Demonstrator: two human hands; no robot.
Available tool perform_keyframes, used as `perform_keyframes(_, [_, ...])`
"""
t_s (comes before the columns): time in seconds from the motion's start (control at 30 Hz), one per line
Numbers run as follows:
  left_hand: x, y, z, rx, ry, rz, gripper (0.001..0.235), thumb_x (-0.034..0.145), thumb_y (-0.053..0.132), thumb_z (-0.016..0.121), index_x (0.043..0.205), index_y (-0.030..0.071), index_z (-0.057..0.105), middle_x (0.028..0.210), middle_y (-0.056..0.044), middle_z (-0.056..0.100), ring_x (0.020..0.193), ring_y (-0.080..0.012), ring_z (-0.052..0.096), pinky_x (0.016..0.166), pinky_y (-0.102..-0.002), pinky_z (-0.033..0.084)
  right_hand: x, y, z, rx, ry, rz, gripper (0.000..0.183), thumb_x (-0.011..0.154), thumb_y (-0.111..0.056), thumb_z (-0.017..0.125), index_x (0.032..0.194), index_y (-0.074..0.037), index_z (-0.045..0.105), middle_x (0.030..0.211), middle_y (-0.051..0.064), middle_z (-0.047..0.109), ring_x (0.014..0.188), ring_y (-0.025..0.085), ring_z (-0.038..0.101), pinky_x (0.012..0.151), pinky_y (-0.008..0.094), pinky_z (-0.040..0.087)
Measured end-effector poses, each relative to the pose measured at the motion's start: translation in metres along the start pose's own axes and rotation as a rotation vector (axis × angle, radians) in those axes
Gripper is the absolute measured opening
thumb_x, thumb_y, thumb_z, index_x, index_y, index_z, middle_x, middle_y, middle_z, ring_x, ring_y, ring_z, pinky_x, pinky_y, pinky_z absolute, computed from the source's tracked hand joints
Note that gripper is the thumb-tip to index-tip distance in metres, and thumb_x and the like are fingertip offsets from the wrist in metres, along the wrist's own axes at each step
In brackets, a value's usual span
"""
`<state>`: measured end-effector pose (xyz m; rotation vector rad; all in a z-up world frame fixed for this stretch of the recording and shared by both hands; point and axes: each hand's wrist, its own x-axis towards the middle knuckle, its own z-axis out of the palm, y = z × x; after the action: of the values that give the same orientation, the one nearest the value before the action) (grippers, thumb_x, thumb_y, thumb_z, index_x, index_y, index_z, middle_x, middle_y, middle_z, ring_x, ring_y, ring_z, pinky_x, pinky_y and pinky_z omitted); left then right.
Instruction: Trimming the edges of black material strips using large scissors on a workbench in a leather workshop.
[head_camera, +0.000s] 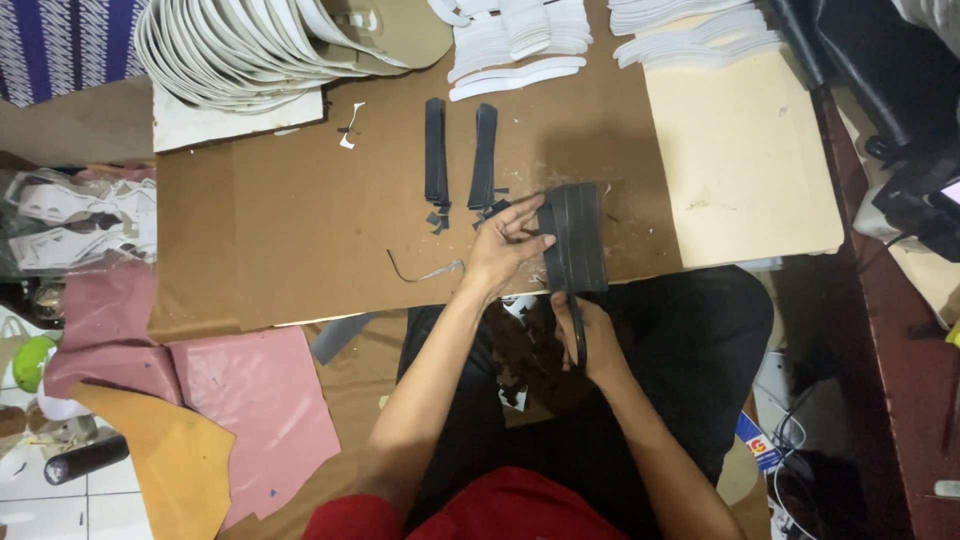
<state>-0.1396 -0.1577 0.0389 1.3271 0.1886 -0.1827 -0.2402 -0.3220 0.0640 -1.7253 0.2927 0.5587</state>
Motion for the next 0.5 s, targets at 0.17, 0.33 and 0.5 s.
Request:
perform_keyframes(0.17, [-0.002, 0.004, 0.0, 0.0, -0.005, 0.012, 0.069, 0.073, -0.004, 0.088, 0.137, 0.005, 0.064, 0.141, -0.024, 0.058, 0.085, -0.0058, 0.067, 0.069, -0.023, 0.066, 0.004, -0.005, -0.002, -0.043, -0.025, 0.024, 0.075, 0.097, -0.074, 0.044, 0.074, -0.004, 0.057, 0.05, 0.014, 0.056, 0.039, 0.028, 0.063, 0.04, 0.036, 0.052])
perform_keyframes(0.33, [-0.002, 0.006, -0.002, -0.005, -0.013, 0.018, 0.071, 0.071, -0.003, 0.09, 0.137, 0.005, 0.064, 0.141, -0.025, 0.058, 0.083, -0.0052, 0.068, 0.069, -0.022, 0.066, 0.006, -0.004, -0.001, -0.034, -0.02, 0.047, 0.076, 0.095, -0.078, 0.045, 0.073, -0.006, 0.058, 0.049, 0.012, 0.056, 0.037, 0.025, 0.062, 0.039, 0.033, 0.051])
perform_keyframes(0.5, [-0.004, 0.01, -0.001, 0.02, -0.026, 0.013, 0.067, 0.074, 0.0, 0.089, 0.136, 0.005, 0.064, 0.141, -0.026, 0.057, 0.085, -0.0041, 0.065, 0.067, -0.022, 0.066, -0.002, -0.016, -0.002, -0.035, 0.012, 0.073, 0.073, 0.097, -0.073, 0.048, 0.072, -0.006, 0.059, 0.05, 0.012, 0.057, 0.036, 0.026, 0.061, 0.038, 0.034, 0.05])
